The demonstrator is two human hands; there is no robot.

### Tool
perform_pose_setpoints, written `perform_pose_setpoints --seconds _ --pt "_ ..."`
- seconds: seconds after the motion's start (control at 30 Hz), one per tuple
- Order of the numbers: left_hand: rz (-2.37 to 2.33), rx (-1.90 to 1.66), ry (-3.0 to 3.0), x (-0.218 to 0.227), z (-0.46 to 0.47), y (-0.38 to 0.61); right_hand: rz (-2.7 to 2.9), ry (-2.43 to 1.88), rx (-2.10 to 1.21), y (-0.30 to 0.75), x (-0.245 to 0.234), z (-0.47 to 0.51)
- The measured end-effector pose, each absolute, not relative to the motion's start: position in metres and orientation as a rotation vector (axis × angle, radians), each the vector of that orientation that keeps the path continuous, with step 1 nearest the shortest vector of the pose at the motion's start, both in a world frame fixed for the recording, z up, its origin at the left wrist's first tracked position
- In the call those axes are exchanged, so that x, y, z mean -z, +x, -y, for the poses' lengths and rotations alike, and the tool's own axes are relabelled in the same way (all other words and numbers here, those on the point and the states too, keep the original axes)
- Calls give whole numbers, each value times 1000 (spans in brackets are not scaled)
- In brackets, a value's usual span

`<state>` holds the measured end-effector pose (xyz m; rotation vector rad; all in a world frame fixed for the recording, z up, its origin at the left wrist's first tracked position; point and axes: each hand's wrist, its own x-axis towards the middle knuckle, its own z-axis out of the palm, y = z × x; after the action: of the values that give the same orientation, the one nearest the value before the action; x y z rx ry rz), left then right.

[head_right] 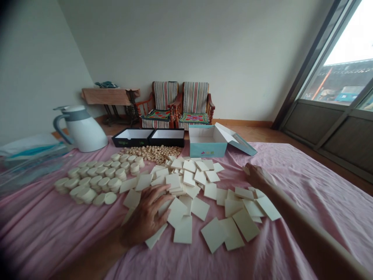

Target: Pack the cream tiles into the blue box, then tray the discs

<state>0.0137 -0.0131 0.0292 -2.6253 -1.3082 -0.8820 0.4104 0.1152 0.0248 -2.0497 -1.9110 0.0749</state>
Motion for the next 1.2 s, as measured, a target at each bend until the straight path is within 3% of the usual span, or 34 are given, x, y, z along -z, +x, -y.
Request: perform_pose_setpoints --seconds 0.2,0.33,0.5,0.73,1.2 --pt "1365 1006 -2591 -28 11 9 1903 -1857 3 351 -57 -127" --pt "1447 1095 -2512 -26 6 3 2238 -1370 -200 257 -93 -128" --pt "1509 1144 -2478 -24 4 1 2597 -840 -196 154 -107 -140" --pt "1539 1123 -2564 -24 6 2 2837 -950 -125 94 -85 -173" --pt "1522 1147 -2570 -23 4 4 3027 -738 -297 73 -79 -188"
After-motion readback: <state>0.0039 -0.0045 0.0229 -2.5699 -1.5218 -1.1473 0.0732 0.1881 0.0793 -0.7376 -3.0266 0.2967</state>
